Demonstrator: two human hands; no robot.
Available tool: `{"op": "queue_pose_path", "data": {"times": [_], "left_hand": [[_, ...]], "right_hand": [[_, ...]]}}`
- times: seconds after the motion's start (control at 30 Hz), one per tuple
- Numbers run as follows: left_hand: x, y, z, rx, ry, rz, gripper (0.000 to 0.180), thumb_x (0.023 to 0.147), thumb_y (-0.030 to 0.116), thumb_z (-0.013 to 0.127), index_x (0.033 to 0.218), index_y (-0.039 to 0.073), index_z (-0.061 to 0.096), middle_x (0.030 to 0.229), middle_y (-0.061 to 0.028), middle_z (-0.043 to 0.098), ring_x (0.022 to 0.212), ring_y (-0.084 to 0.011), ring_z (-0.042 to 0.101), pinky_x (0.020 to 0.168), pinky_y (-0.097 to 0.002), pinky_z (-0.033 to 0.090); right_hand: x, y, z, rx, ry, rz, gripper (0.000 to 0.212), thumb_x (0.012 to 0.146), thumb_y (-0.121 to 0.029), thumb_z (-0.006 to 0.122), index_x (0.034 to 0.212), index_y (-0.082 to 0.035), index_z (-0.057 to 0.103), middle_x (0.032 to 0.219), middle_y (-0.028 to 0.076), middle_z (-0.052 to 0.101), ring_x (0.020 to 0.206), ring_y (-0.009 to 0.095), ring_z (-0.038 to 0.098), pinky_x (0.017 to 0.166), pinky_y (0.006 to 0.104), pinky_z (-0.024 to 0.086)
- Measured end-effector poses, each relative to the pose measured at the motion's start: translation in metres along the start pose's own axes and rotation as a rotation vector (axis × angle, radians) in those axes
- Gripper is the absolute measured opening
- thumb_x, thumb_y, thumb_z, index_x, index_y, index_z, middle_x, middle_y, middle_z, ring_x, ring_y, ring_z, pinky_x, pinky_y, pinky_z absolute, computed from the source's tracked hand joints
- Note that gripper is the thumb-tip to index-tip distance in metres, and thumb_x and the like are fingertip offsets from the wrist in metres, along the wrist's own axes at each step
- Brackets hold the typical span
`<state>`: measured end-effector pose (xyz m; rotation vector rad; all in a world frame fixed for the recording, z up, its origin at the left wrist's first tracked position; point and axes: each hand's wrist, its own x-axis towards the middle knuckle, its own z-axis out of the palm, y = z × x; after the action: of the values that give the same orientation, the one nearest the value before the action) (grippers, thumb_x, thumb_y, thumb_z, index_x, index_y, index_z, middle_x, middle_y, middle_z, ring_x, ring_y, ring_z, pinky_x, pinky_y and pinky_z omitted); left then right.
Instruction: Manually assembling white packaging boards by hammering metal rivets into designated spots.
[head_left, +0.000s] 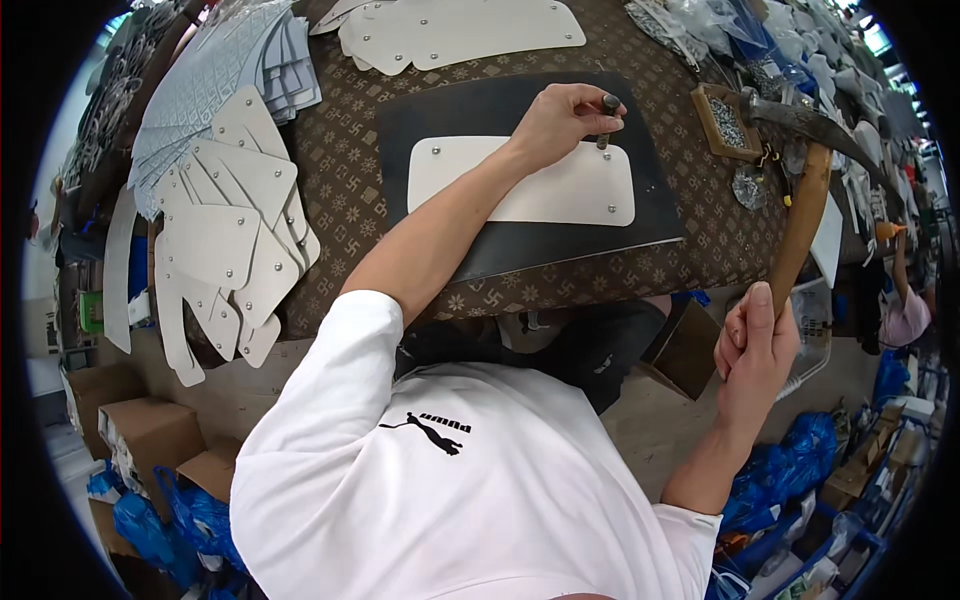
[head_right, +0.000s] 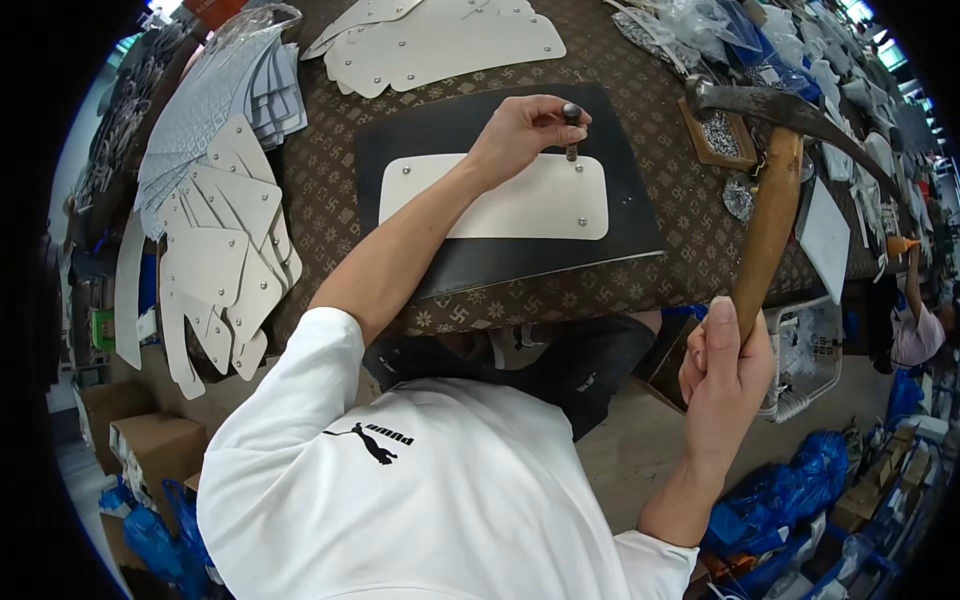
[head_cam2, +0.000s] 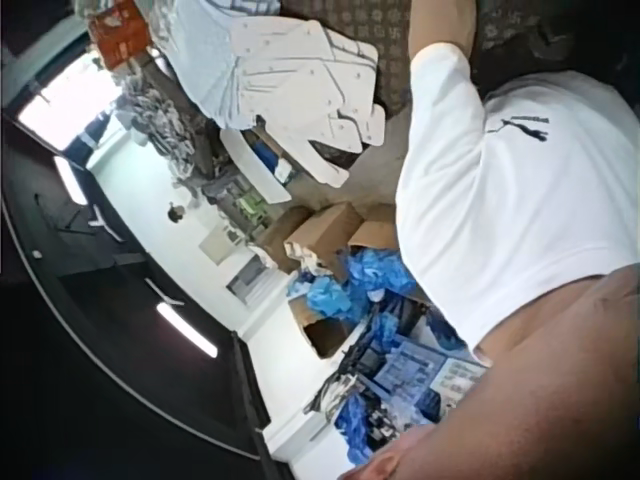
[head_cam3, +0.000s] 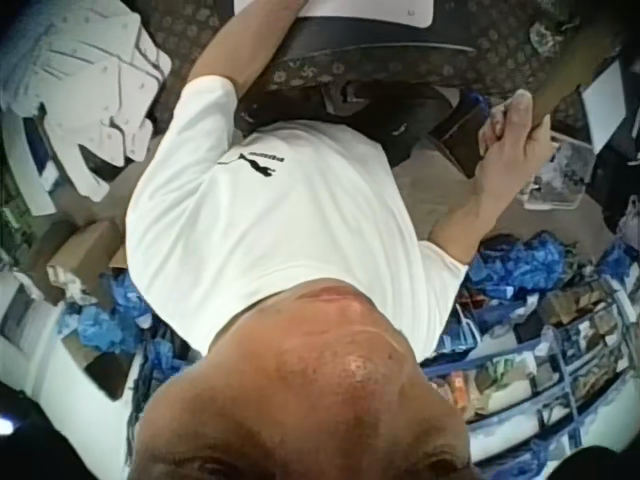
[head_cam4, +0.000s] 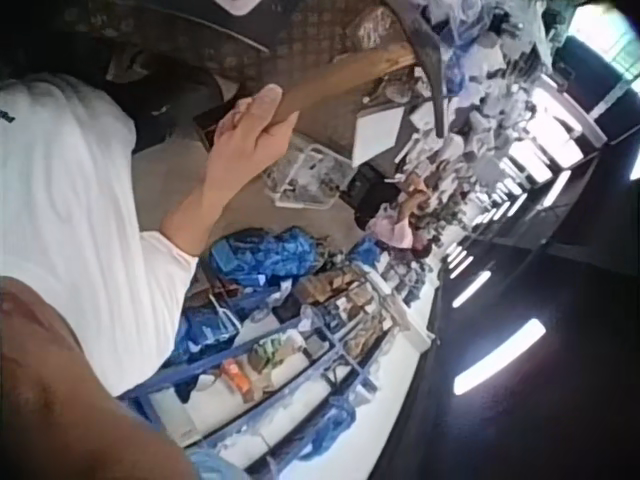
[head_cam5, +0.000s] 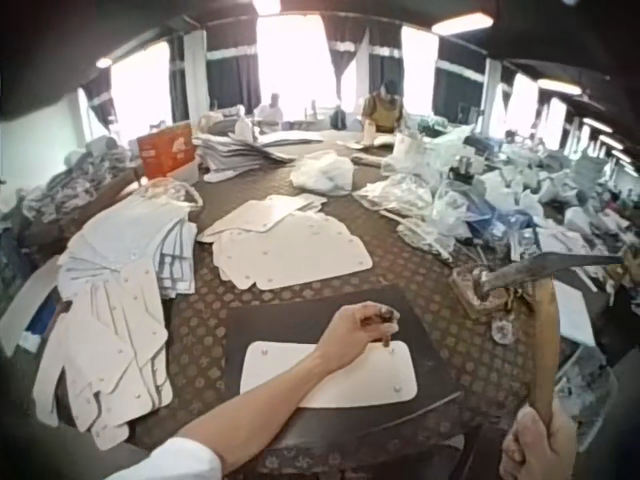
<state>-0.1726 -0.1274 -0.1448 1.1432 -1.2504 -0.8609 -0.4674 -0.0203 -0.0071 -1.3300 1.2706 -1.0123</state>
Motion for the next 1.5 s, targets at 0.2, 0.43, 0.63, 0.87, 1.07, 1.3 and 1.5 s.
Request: {"op": "queue_pose_path", "data": {"times": [0.2,0.43,0.63,0.87,1.07,1.3,1.5], "left_hand": [[0.005,-0.009,0.020,0.092,-0.038,-0.032,0.022,0.086,0.011,0.080,0.106,0.002,0.077,0.088,-0.0057,0.075,0.078,-0.0109,0.067,0.078,-0.0275,0.053],[-0.001,0.001,0.026,0.182,-0.078,-0.026,0.021,0.090,0.013,0.077,0.106,-0.001,0.074,0.093,-0.0054,0.074,0.084,-0.0107,0.068,0.082,-0.0268,0.055],[0.004,0.001,0.018,0.236,-0.100,-0.017,0.016,0.091,0.009,0.075,0.105,-0.001,0.075,0.093,-0.0059,0.072,0.083,-0.0117,0.068,0.082,-0.0277,0.055],[-0.029,0.030,0.024,-0.051,-0.158,-0.057,0.012,0.092,0.003,0.072,0.104,-0.001,0.074,0.096,-0.0065,0.071,0.084,-0.0128,0.068,0.083,-0.0285,0.057],[-0.044,0.017,0.038,-0.002,-0.232,-0.066,0.013,0.092,0.002,0.072,0.104,-0.002,0.073,0.098,-0.0063,0.072,0.084,-0.0132,0.069,0.083,-0.0283,0.057],[-0.054,0.011,0.042,-0.018,-0.196,0.071,0.017,0.089,-0.001,0.072,0.106,-0.003,0.072,0.094,-0.0076,0.072,0.081,-0.0142,0.069,0.073,-0.0287,0.055],[-0.063,0.021,0.041,0.113,-0.210,0.095,0.010,0.092,0.004,0.071,0.099,-0.003,0.069,0.087,-0.0089,0.068,0.076,-0.0168,0.067,0.070,-0.0311,0.053]], "right_hand": [[0.014,-0.003,0.000,-0.074,0.091,-0.040,0.032,0.108,-0.033,0.054,0.087,-0.009,0.051,0.064,-0.004,0.041,0.044,0.000,0.029,0.038,0.0201,0.021],[0.039,-0.054,-0.012,0.411,-0.151,-0.675,0.026,0.107,-0.030,0.053,0.091,-0.010,0.055,0.065,-0.002,0.043,0.049,0.003,0.035,0.042,0.0198,0.026],[0.065,0.058,0.004,-0.547,-0.283,-0.074,0.028,0.105,-0.032,0.059,0.089,-0.010,0.054,0.065,-0.007,0.042,0.053,0.001,0.038,0.046,0.0186,0.031],[0.008,0.008,-0.013,-0.207,-0.026,0.016,0.027,0.106,-0.029,0.058,0.090,-0.010,0.052,0.064,-0.008,0.040,0.048,-0.002,0.033,0.041,0.0173,0.023],[0.002,-0.017,-0.013,-0.160,0.102,-0.059,0.027,0.106,-0.029,0.058,0.089,-0.010,0.051,0.064,-0.007,0.040,0.046,-0.002,0.030,0.040,0.0183,0.021],[-0.020,-0.067,-0.035,0.358,0.032,-0.686,0.028,0.110,-0.026,0.046,0.087,-0.010,0.044,0.064,-0.003,0.035,0.046,0.002,0.026,0.041,0.0215,0.019],[0.004,0.050,-0.022,-0.500,-0.355,0.046,0.024,0.107,-0.026,0.054,0.088,-0.012,0.047,0.062,-0.008,0.037,0.047,0.001,0.032,0.041,0.0184,0.025]]}}
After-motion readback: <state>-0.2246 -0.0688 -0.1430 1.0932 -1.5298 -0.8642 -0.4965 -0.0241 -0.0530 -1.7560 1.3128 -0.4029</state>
